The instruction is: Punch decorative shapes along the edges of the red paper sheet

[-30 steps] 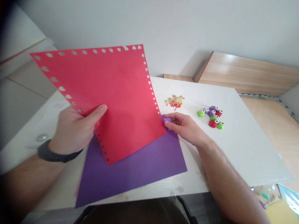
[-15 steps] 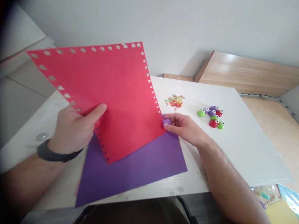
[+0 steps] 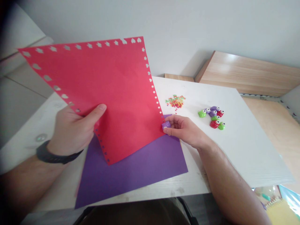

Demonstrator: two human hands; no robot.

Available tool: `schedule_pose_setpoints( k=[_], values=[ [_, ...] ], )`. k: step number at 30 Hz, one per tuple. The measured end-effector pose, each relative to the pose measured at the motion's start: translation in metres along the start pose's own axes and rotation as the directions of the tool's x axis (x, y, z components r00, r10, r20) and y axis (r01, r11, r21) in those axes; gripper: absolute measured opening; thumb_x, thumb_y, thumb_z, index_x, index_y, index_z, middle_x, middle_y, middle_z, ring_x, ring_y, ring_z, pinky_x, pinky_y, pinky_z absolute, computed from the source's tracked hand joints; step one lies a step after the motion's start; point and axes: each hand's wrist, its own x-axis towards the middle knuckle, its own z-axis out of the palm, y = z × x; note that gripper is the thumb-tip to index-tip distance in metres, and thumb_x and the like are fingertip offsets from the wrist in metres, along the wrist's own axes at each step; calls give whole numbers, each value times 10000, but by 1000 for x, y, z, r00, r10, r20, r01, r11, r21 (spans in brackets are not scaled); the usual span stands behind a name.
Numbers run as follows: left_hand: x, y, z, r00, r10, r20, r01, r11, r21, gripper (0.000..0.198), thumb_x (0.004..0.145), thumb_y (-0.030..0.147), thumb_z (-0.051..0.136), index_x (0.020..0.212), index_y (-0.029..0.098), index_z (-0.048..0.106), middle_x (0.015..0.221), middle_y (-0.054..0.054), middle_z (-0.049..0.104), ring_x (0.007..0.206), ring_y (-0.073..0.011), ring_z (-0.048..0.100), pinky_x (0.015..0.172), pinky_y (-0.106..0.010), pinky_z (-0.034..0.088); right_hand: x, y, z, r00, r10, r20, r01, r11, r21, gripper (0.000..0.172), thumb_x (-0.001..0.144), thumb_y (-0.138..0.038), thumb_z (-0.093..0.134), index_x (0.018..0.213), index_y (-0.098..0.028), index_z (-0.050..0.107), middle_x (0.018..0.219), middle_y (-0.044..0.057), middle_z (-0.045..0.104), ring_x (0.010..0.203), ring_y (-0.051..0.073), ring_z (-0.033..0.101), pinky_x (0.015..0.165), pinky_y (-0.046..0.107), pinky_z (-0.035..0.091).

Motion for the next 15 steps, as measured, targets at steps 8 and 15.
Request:
schedule_pose_setpoints(
  k=[8,15],
  values=[
    [0,1,0,1000,-10,-1,10,1000,-15,388,931,366,783,1292,227,769,1340,-66,774,1274,-284,719,1176,-436,530,1,-1,4,999,44,-23,-45,999,-18,404,787,-371,926,1099,-197,739,860,19,737,675,117,609,576,258,430],
    [0,2,-1,1000,-18,5,18,1000,2,395,934,362,782,1306,228,767,1335,-68,777,1268,-289,722,1171,-438,531,0,-4,6,997,63,-32,-64,997,-43,384,808,-392,905,1078,-192,719,775,7,716,624,114,591,529,251,389]
  ],
)
